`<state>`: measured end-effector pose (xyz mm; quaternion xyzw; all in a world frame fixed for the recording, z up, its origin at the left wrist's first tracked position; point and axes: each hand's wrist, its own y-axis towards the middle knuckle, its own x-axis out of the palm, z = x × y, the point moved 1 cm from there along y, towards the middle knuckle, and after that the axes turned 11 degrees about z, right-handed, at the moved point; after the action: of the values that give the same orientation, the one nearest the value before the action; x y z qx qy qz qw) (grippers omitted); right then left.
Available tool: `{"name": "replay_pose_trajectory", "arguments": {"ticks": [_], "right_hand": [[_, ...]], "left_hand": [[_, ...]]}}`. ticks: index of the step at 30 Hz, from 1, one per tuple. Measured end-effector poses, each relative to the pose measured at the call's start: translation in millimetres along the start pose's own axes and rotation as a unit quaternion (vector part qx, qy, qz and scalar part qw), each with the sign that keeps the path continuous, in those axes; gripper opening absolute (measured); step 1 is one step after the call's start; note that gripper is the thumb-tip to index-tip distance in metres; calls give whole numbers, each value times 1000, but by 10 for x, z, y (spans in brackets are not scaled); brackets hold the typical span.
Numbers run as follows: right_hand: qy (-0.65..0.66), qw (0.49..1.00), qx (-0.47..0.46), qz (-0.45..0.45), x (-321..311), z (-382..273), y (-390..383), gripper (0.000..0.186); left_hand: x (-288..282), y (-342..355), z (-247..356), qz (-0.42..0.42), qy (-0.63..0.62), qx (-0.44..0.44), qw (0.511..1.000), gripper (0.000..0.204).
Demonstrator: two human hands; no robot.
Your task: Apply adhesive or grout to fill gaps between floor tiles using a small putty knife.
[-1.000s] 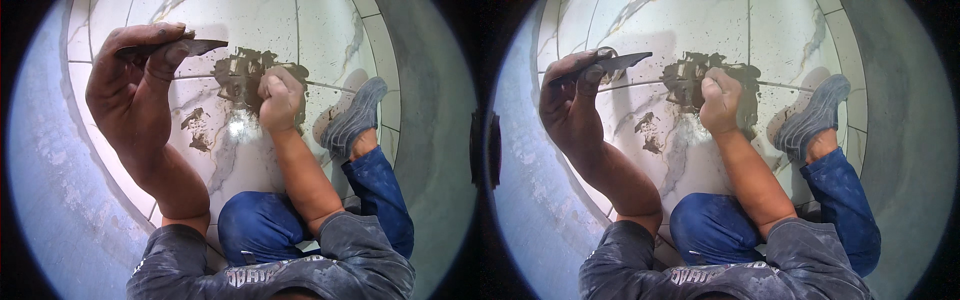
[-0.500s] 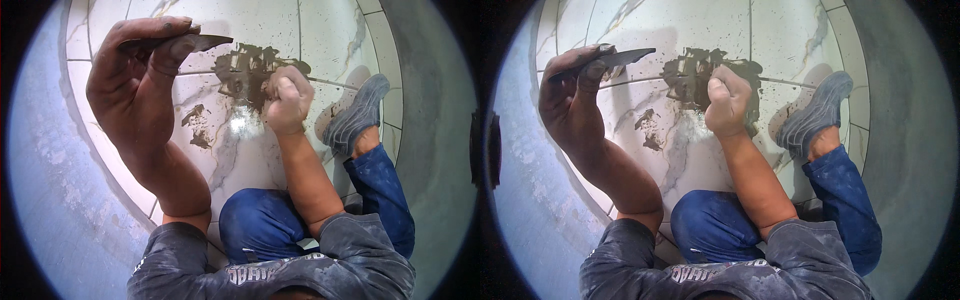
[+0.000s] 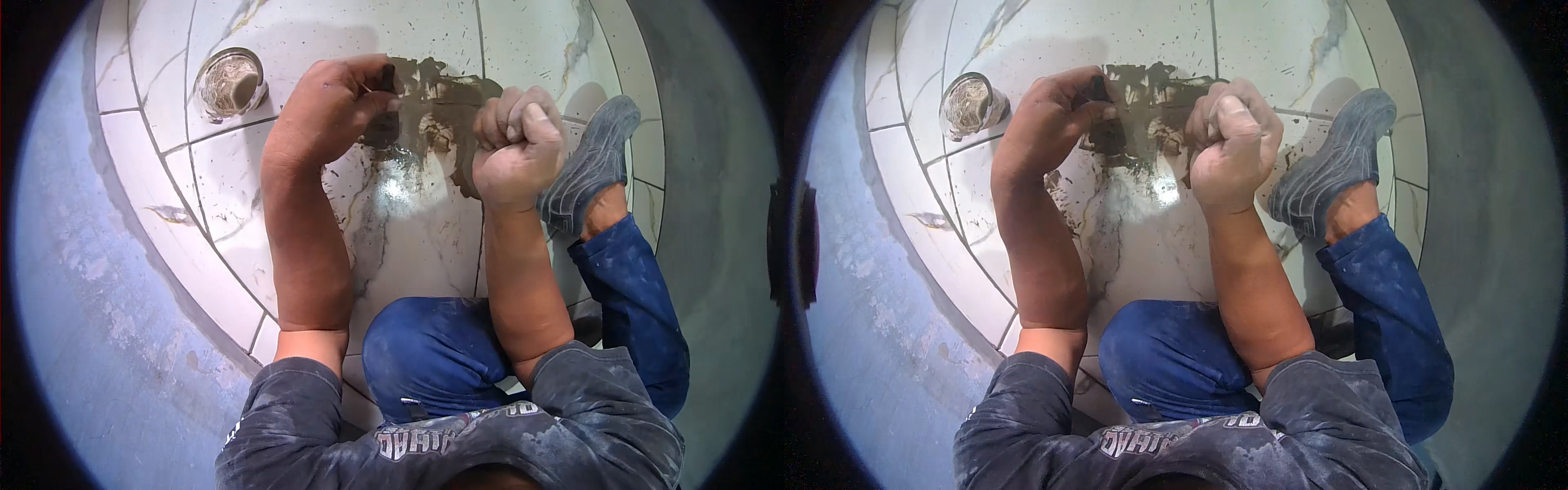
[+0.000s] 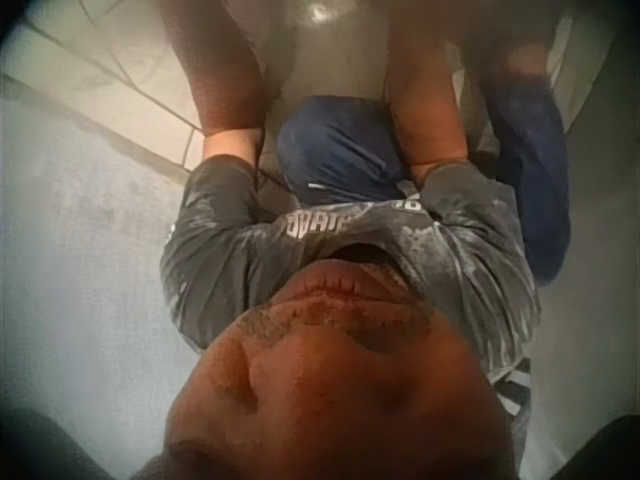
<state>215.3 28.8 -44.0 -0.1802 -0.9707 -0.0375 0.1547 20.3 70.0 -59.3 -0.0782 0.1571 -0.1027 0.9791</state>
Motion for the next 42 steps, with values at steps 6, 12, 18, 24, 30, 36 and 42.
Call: {"name": "replay_pose_trajectory", "arguments": {"ticks": [6, 12, 18, 24, 30, 36, 42], "right_hand": [[38, 999, 4, -23, 50, -26, 58, 26], [-238, 953, -171, -80, 46, 430, -24, 25], [-274, 929, -234, -90, 80, 549, 16, 24], [-129, 984, -101, -71, 114, 388, -13, 24], [-204, 976, -66, -37, 67, 542, -79, 24], [-241, 961, -128, -48, 93, 360, -84, 24], [-143, 981, -116, -57, 148, 479, -98, 25]], "left_hand": [[-42, 27, -31, 130, -54, 33, 990, 10], [-230, -130, 86, 151, -154, 109, 971, 15], [-296, -220, 203, 248, -210, 231, 917, 19], [-395, -299, 210, 275, -159, 231, 920, 20], [-325, -279, 323, 194, -112, 187, 957, 18], [-361, -284, 308, 218, -173, 237, 931, 19], [-432, -344, 265, 249, -173, 264, 916, 22]]}}
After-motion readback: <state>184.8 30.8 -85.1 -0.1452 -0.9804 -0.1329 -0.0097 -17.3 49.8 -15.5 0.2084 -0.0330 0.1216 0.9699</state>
